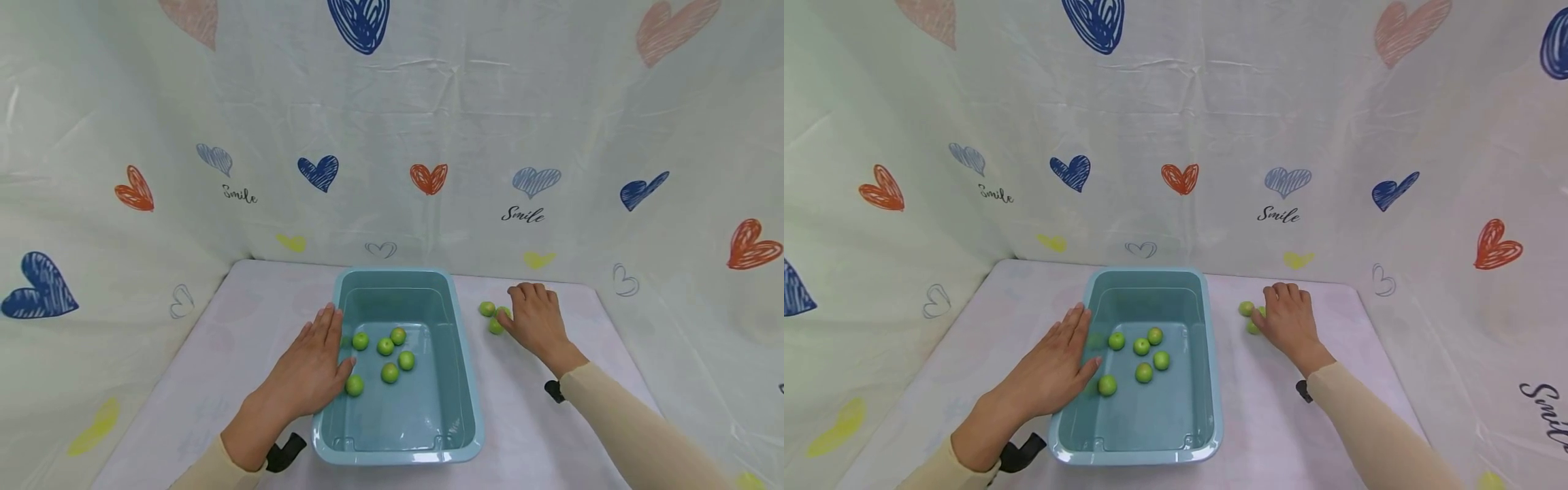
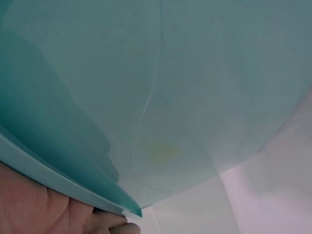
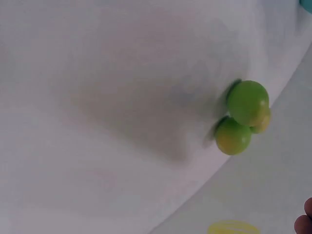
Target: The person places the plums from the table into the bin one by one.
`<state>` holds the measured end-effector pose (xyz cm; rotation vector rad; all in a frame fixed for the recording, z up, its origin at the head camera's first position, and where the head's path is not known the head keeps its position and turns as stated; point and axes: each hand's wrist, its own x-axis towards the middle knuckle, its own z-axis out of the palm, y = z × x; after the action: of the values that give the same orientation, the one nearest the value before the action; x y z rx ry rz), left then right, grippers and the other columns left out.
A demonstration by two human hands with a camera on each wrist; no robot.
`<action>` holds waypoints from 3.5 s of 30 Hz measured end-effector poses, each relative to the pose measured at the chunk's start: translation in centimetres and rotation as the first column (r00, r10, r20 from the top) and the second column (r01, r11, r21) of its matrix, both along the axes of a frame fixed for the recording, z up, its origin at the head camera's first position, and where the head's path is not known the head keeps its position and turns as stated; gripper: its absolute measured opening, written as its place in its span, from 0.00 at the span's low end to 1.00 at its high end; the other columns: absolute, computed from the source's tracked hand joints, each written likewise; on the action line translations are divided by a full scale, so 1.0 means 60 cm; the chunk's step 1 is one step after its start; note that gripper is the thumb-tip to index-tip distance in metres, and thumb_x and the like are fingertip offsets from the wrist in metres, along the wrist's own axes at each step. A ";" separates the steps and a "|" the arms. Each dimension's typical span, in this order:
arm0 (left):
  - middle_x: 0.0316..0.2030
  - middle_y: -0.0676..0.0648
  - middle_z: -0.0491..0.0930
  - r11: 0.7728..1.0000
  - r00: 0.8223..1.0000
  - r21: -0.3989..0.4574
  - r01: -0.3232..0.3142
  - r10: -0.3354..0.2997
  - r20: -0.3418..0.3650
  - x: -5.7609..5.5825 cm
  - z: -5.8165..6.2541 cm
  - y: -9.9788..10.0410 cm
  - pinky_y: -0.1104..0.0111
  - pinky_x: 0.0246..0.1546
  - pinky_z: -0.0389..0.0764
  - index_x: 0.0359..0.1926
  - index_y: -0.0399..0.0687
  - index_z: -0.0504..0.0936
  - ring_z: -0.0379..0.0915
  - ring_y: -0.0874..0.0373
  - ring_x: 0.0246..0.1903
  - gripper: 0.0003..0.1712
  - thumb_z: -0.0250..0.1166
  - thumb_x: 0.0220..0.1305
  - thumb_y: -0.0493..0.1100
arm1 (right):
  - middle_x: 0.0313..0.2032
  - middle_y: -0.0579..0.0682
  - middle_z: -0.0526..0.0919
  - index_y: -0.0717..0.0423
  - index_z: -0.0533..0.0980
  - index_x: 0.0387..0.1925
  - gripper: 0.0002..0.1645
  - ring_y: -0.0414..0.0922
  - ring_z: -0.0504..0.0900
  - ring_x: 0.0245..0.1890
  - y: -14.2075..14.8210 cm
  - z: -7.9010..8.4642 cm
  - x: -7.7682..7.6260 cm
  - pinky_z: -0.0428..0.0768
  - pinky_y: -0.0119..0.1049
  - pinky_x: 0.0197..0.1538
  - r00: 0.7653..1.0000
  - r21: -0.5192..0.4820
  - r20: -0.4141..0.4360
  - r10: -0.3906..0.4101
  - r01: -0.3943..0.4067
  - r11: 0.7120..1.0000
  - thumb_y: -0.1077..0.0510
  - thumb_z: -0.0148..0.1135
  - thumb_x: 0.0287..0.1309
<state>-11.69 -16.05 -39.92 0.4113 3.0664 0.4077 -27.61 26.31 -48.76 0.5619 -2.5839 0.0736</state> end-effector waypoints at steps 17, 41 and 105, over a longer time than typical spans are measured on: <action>0.82 0.28 0.49 1.000 1.000 0.008 -0.011 0.011 -0.007 -0.003 -0.004 0.002 0.39 0.78 0.57 0.81 0.28 0.50 0.46 0.35 0.82 0.48 0.60 0.77 0.54 | 0.45 0.61 0.81 0.66 0.78 0.49 0.31 0.60 0.75 0.50 0.005 -0.063 0.008 0.75 0.58 0.52 0.995 0.181 0.098 0.015 -0.032 0.983 0.48 0.78 0.54; 0.81 0.29 0.52 0.997 0.999 -0.071 -0.022 0.020 -0.031 -0.006 -0.005 0.006 0.40 0.79 0.55 0.81 0.28 0.53 0.46 0.35 0.82 0.49 0.59 0.77 0.57 | 0.36 0.57 0.76 0.63 0.74 0.39 0.24 0.58 0.73 0.45 -0.002 -0.079 0.002 0.73 0.55 0.51 0.990 0.212 0.142 -0.025 -0.006 0.977 0.49 0.74 0.57; 0.81 0.27 0.50 0.999 1.000 -0.034 0.004 -0.005 -0.020 -0.003 -0.002 0.002 0.40 0.79 0.56 0.81 0.27 0.51 0.46 0.34 0.82 0.49 0.60 0.77 0.56 | 0.39 0.56 0.81 0.59 0.76 0.39 0.20 0.56 0.75 0.41 -0.167 0.173 0.024 0.71 0.52 0.42 0.888 0.033 -0.268 0.374 -0.379 0.925 0.49 0.70 0.54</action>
<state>-11.87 -15.96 -40.07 0.4236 3.0859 0.3533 -26.19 16.26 -38.39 0.9897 -2.1770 0.1420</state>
